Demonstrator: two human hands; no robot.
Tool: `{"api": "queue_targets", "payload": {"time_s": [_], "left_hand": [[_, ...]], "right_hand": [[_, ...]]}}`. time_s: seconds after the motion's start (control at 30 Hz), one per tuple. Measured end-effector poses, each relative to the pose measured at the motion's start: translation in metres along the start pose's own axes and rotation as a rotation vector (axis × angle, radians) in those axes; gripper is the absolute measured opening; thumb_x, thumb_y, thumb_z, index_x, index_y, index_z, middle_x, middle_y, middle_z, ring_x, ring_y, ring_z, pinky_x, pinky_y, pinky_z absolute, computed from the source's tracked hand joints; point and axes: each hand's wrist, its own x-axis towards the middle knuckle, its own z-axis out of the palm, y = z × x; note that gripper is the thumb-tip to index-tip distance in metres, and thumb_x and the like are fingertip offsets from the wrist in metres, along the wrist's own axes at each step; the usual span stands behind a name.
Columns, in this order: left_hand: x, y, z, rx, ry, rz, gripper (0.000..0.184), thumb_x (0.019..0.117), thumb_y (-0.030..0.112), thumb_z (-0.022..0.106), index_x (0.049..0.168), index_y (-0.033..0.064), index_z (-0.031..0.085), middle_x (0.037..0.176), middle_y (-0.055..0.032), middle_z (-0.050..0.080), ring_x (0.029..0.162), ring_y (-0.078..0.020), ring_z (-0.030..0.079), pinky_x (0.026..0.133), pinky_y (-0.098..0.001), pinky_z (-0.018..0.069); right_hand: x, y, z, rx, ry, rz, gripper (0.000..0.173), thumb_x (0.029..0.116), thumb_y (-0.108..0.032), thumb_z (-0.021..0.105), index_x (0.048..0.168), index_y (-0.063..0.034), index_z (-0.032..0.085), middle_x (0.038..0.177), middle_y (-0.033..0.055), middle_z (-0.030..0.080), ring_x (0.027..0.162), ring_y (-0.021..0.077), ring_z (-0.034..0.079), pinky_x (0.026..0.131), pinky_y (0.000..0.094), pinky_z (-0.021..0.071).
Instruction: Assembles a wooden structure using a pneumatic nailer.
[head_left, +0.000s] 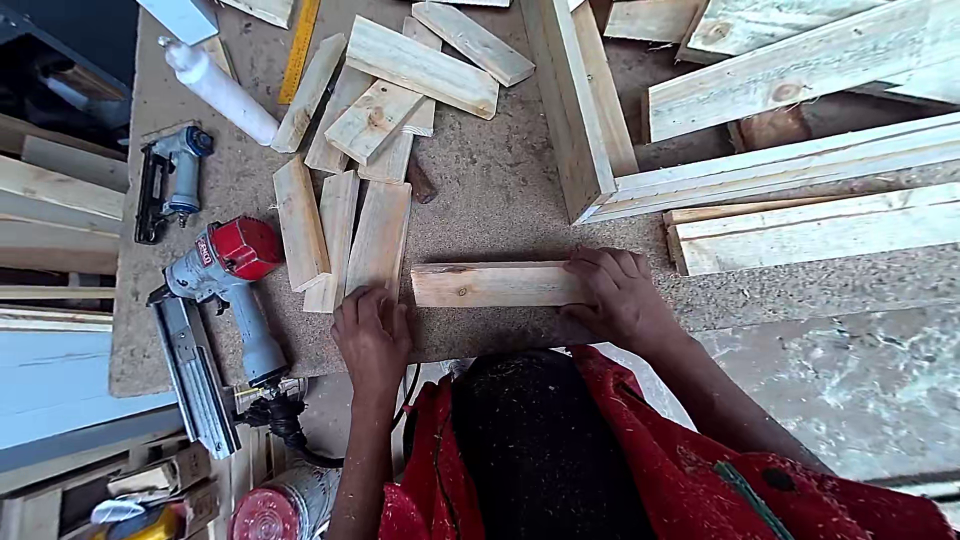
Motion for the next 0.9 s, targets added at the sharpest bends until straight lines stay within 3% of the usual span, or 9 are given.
{"api": "queue_targets", "payload": {"time_s": [0.1, 0.2, 0.27, 0.33, 0.43, 0.53, 0.8, 0.9], "left_hand": [[-0.004, 0.017, 0.012, -0.242, -0.039, -0.003, 0.052, 0.0944, 0.027, 0.072, 0.139, 0.0051, 0.057, 0.137, -0.0127, 0.061, 0.125, -0.0263, 0.059, 0.105, -0.0456, 0.0522], [0.0, 0.021, 0.024, -0.333, -0.169, -0.085, 0.071, 0.0944, 0.026, 0.073, 0.155, 0.0079, 0.04, 0.14, -0.0143, 0.059, 0.125, -0.0255, 0.061, 0.105, -0.0467, 0.0526], [0.005, 0.018, 0.029, -0.358, -0.204, -0.098, 0.065, 0.0937, 0.021, 0.074, 0.152, 0.0075, 0.047, 0.132, -0.0144, 0.065, 0.118, -0.026, 0.066, 0.102, -0.0492, 0.0542], [0.009, 0.014, 0.028, -0.439, -0.198, -0.096, 0.057, 0.0917, 0.017, 0.077, 0.144, 0.0094, 0.055, 0.12, -0.0088, 0.07, 0.107, -0.0197, 0.07, 0.095, -0.0445, 0.0592], [0.012, 0.01, 0.017, -0.623, -0.141, -0.019, 0.048, 0.09, 0.011, 0.077, 0.135, 0.0088, 0.061, 0.11, -0.0053, 0.07, 0.095, -0.0144, 0.07, 0.086, -0.036, 0.062], [0.013, 0.01, 0.005, -0.75, -0.059, 0.069, 0.04, 0.0888, 0.009, 0.077, 0.127, 0.0099, 0.065, 0.11, -0.0034, 0.069, 0.099, -0.0163, 0.069, 0.087, -0.0358, 0.0611], [0.008, -0.008, -0.015, -0.835, -0.051, 0.181, 0.031, 0.0913, 0.008, 0.072, 0.122, 0.0108, 0.067, 0.115, -0.0027, 0.07, 0.104, -0.0201, 0.067, 0.091, -0.0393, 0.059], [0.006, -0.016, -0.019, -0.834, -0.067, 0.183, 0.03, 0.0934, 0.015, 0.072, 0.123, 0.0122, 0.067, 0.113, -0.0018, 0.069, 0.103, -0.0193, 0.066, 0.09, -0.0389, 0.0584]], "right_hand": [[-0.004, 0.0, 0.001, -0.021, 0.039, -0.033, 0.052, 0.0893, -0.037, 0.075, 0.131, -0.0104, 0.06, 0.132, 0.0147, 0.062, 0.121, 0.0368, 0.058, 0.102, 0.0565, 0.0432], [-0.004, -0.008, -0.003, -0.069, 0.034, -0.031, 0.052, 0.0901, -0.035, 0.074, 0.133, -0.0109, 0.058, 0.131, 0.0158, 0.061, 0.12, 0.0382, 0.058, 0.101, 0.0567, 0.0441], [0.001, -0.015, -0.01, -0.1, -0.046, 0.009, 0.068, 0.0835, -0.033, 0.081, 0.142, -0.0118, 0.053, 0.133, 0.0159, 0.06, 0.12, 0.0393, 0.058, 0.098, 0.0579, 0.0454], [0.01, -0.02, -0.019, -0.11, -0.162, 0.082, 0.08, 0.0761, -0.037, 0.09, 0.144, -0.013, 0.053, 0.127, 0.0133, 0.065, 0.114, 0.0367, 0.062, 0.092, 0.057, 0.0483], [0.018, -0.025, -0.028, -0.067, -0.212, 0.119, 0.055, 0.0823, -0.043, 0.083, 0.126, -0.0136, 0.067, 0.101, 0.0071, 0.074, 0.092, 0.0293, 0.069, 0.08, 0.0515, 0.0511], [0.014, -0.037, -0.032, -0.053, -0.19, 0.116, 0.032, 0.0897, -0.038, 0.076, 0.111, -0.0151, 0.073, 0.095, 0.0037, 0.072, 0.089, 0.0262, 0.068, 0.076, 0.0486, 0.0525], [-0.007, -0.069, -0.023, -0.028, -0.072, 0.154, 0.03, 0.0936, -0.04, 0.066, 0.112, -0.0181, 0.075, 0.1, 0.0017, 0.071, 0.094, 0.0248, 0.066, 0.075, 0.0472, 0.0485], [-0.01, -0.08, -0.02, -0.019, -0.067, 0.166, 0.032, 0.0955, -0.045, 0.064, 0.11, -0.0186, 0.075, 0.099, 0.0005, 0.072, 0.093, 0.0226, 0.066, 0.075, 0.0461, 0.0494]]}}
